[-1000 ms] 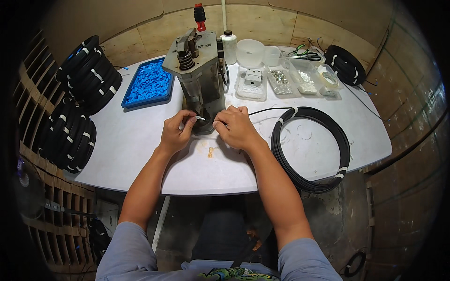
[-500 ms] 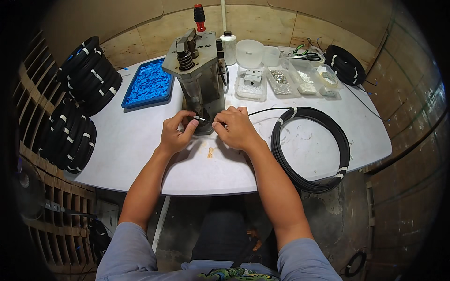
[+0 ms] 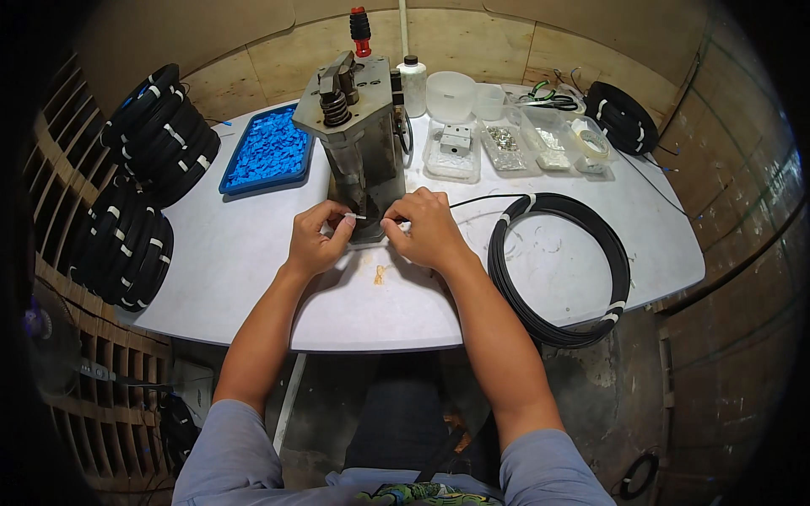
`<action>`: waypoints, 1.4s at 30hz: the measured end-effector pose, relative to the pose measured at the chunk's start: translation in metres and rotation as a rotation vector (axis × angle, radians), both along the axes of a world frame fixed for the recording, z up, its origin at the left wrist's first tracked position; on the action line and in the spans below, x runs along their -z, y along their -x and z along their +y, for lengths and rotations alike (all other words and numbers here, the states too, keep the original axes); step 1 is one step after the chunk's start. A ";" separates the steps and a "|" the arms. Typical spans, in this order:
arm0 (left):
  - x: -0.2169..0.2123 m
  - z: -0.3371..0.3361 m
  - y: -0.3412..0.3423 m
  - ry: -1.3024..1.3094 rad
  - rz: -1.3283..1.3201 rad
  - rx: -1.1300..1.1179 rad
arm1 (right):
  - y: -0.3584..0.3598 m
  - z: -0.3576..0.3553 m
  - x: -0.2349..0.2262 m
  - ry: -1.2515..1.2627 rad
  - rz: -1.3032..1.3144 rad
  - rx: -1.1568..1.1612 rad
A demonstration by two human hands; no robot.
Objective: The recorder prepares and processes electrical cables using an industrial crimping machine.
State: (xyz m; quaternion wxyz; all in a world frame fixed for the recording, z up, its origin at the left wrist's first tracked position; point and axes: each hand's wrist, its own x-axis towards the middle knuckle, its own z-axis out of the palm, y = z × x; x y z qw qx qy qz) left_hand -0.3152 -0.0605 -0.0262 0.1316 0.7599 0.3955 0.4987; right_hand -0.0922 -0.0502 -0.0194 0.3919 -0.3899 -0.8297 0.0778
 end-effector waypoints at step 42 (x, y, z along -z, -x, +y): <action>0.005 0.004 0.000 0.018 -0.005 -0.012 | 0.000 0.003 0.002 -0.030 0.067 -0.006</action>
